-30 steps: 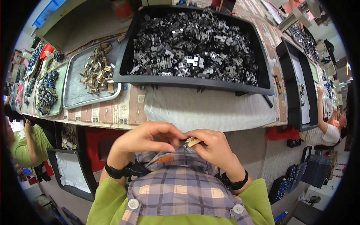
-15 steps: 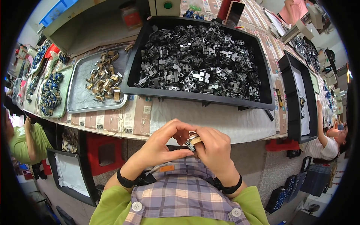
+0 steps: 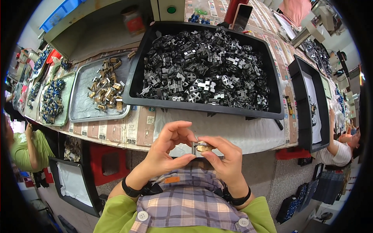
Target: Assembling small black and brown plastic components using adhesive.
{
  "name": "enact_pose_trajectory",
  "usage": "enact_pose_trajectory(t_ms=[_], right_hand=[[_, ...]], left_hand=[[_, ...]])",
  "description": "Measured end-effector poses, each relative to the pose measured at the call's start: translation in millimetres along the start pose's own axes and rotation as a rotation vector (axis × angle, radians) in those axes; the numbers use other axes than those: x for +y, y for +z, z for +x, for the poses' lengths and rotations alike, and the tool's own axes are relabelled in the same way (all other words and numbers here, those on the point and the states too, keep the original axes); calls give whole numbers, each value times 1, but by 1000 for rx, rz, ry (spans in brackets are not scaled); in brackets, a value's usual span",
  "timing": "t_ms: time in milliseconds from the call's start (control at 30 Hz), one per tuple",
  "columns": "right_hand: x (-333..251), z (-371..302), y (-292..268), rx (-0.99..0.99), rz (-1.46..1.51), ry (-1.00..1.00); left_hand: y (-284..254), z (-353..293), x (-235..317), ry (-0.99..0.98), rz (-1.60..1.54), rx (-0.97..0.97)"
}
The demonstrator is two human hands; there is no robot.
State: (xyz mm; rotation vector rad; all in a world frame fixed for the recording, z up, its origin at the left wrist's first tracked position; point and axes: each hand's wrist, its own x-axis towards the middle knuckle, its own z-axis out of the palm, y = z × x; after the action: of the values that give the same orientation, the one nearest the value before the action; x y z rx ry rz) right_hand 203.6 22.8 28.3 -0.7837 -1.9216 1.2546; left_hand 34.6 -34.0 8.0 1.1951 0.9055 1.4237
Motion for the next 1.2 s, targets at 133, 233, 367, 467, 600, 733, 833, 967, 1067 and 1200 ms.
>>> enact_pose_trajectory(t_ms=[133,233,367,467,600,733,833,967,1067,1200], right_hand=[[0,1,1,36,5,-28],[1,1,1,44,12,-47],[4,1,6,64,39,-57],[4,-1,9,78,-54,-54],[7,-3,9,74,-85,-62],[10,-5,8,17,108,100],[12,-6,10,4,320,247],[17,-4,9,-58,728,441],[18,-1,9,-89,846,480],[16,2,10,-117,891,490]], left_hand=[[0,-1,-1,33,39,-8],[-1,0,0,40,61,-3],[-4,-2,-1,72,72,-5],[-4,-2,-1,79,106,1],[-4,-1,2,50,65,20],[-4,-4,0,-18,119,0],[-2,-1,-1,-28,32,49],[-3,-2,-4,-51,-54,97],[-9,2,-2,-126,-169,114],[-10,4,-5,-180,-255,133]])
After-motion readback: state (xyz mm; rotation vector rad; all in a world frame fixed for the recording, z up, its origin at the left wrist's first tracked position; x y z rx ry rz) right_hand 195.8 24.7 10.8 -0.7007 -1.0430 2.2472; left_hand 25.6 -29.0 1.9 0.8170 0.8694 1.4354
